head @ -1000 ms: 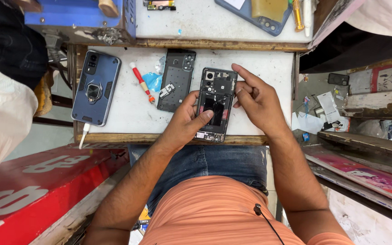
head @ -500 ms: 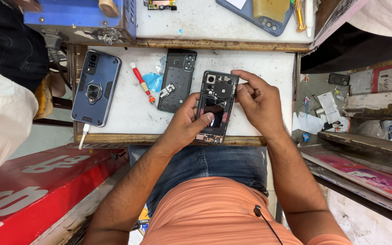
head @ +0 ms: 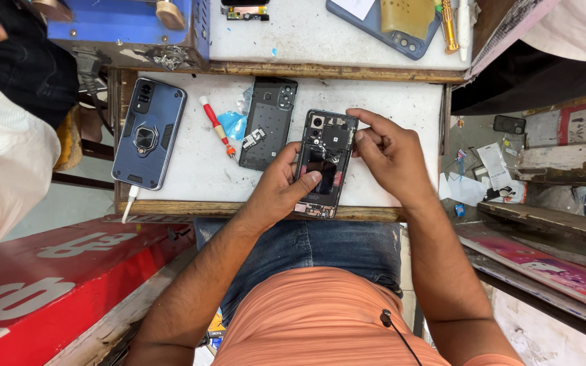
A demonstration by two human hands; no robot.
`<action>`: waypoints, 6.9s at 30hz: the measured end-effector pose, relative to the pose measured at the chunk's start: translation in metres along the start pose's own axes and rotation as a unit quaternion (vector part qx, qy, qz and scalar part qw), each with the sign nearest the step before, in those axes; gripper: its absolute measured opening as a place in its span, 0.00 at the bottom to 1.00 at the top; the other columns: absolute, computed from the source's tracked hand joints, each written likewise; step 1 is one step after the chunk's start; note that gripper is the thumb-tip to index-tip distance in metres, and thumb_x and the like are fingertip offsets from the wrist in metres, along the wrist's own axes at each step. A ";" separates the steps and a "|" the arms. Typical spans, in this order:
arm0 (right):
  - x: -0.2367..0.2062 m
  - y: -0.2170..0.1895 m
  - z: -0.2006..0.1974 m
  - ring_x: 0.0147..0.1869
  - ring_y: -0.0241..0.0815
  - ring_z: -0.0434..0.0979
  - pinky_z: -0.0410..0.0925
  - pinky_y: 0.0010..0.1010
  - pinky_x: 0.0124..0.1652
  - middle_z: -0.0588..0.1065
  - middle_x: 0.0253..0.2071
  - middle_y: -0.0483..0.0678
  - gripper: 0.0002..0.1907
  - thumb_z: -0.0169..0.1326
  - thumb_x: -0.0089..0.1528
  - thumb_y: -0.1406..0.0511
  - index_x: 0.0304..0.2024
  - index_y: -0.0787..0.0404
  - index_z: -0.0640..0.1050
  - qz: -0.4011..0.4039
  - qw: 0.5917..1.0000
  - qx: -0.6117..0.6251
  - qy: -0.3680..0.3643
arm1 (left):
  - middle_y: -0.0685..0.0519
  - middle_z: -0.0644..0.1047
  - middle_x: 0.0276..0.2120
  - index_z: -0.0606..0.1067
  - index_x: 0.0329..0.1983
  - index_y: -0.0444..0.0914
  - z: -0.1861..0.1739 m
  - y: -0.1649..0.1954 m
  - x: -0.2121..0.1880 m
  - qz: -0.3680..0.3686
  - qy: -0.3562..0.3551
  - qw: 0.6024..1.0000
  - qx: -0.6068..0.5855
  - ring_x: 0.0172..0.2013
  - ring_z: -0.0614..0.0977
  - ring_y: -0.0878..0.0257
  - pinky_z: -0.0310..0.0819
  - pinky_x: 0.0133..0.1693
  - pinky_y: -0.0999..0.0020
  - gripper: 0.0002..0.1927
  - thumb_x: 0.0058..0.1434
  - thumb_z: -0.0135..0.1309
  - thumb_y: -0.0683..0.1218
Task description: The person cleans the edges of a smartphone with a blue plastic card, then removes the back cover and uses a red-handled screwdriver to adjust internal components. The person repeatedly handles the phone and its parts on a cluttered workbench.
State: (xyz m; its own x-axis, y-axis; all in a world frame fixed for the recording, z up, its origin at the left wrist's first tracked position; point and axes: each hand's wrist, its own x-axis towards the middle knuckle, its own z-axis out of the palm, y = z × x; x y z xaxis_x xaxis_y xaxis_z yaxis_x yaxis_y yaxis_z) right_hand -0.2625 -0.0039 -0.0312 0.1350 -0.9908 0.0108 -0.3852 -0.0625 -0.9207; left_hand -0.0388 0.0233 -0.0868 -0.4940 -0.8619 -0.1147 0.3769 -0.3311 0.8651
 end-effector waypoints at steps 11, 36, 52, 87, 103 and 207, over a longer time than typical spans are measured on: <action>-0.002 0.009 0.001 0.35 0.29 0.78 0.73 0.22 0.39 0.80 0.32 0.46 0.19 0.51 0.69 0.75 0.63 0.65 0.76 0.048 0.998 0.026 0.009 | 0.45 0.80 0.48 0.62 0.66 0.29 0.000 -0.001 0.001 0.006 -0.009 1.000 0.009 0.48 0.83 0.66 0.81 0.51 0.68 0.23 0.71 0.50 0.40; -0.007 0.006 -0.004 0.38 0.27 0.77 0.72 0.20 0.40 0.80 0.36 0.43 0.24 0.53 0.65 0.75 0.65 0.68 0.72 0.024 0.998 0.051 -0.021 | 0.45 0.80 0.49 0.61 0.67 0.30 -0.001 -0.005 0.001 0.015 -0.014 1.000 0.003 0.47 0.83 0.67 0.82 0.50 0.68 0.24 0.71 0.51 0.41; -0.007 0.010 0.002 0.36 0.27 0.76 0.71 0.19 0.37 0.78 0.33 0.44 0.21 0.51 0.67 0.76 0.64 0.67 0.74 0.024 0.999 0.040 0.010 | 0.46 0.79 0.50 0.61 0.67 0.30 0.000 -0.006 0.000 0.026 -0.015 1.000 0.008 0.49 0.82 0.67 0.80 0.52 0.69 0.24 0.72 0.51 0.41; 0.000 0.017 0.005 0.34 0.30 0.77 0.74 0.22 0.37 0.78 0.31 0.44 0.15 0.48 0.72 0.74 0.60 0.68 0.77 0.025 0.995 0.091 0.016 | 0.45 0.79 0.49 0.62 0.66 0.30 -0.001 -0.004 -0.001 0.016 -0.008 1.000 0.015 0.49 0.82 0.66 0.80 0.51 0.69 0.23 0.71 0.51 0.41; -0.003 0.012 0.002 0.35 0.27 0.77 0.74 0.21 0.37 0.77 0.30 0.42 0.19 0.50 0.67 0.76 0.61 0.69 0.75 0.009 0.996 0.093 0.000 | 0.45 0.79 0.51 0.62 0.66 0.30 -0.004 -0.002 -0.002 0.027 -0.017 0.999 0.015 0.50 0.82 0.65 0.81 0.52 0.67 0.24 0.71 0.52 0.42; -0.007 -0.012 0.004 0.31 0.27 0.77 0.71 0.20 0.34 0.77 0.24 0.41 0.16 0.53 0.66 0.72 0.57 0.64 0.78 0.014 0.998 -0.043 0.050 | 0.44 0.79 0.50 0.61 0.67 0.31 0.003 -0.002 -0.003 0.002 -0.013 1.000 0.000 0.50 0.81 0.65 0.80 0.50 0.68 0.23 0.71 0.50 0.41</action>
State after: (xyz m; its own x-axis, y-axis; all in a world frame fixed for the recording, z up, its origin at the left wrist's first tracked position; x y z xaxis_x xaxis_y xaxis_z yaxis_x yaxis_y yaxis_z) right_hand -0.2550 0.0040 -0.0220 0.0323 -0.9991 0.0291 -0.4658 -0.0408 -0.8839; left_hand -0.0403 0.0280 -0.0861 -0.5128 -0.8528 -0.0984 0.3785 -0.3275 0.8657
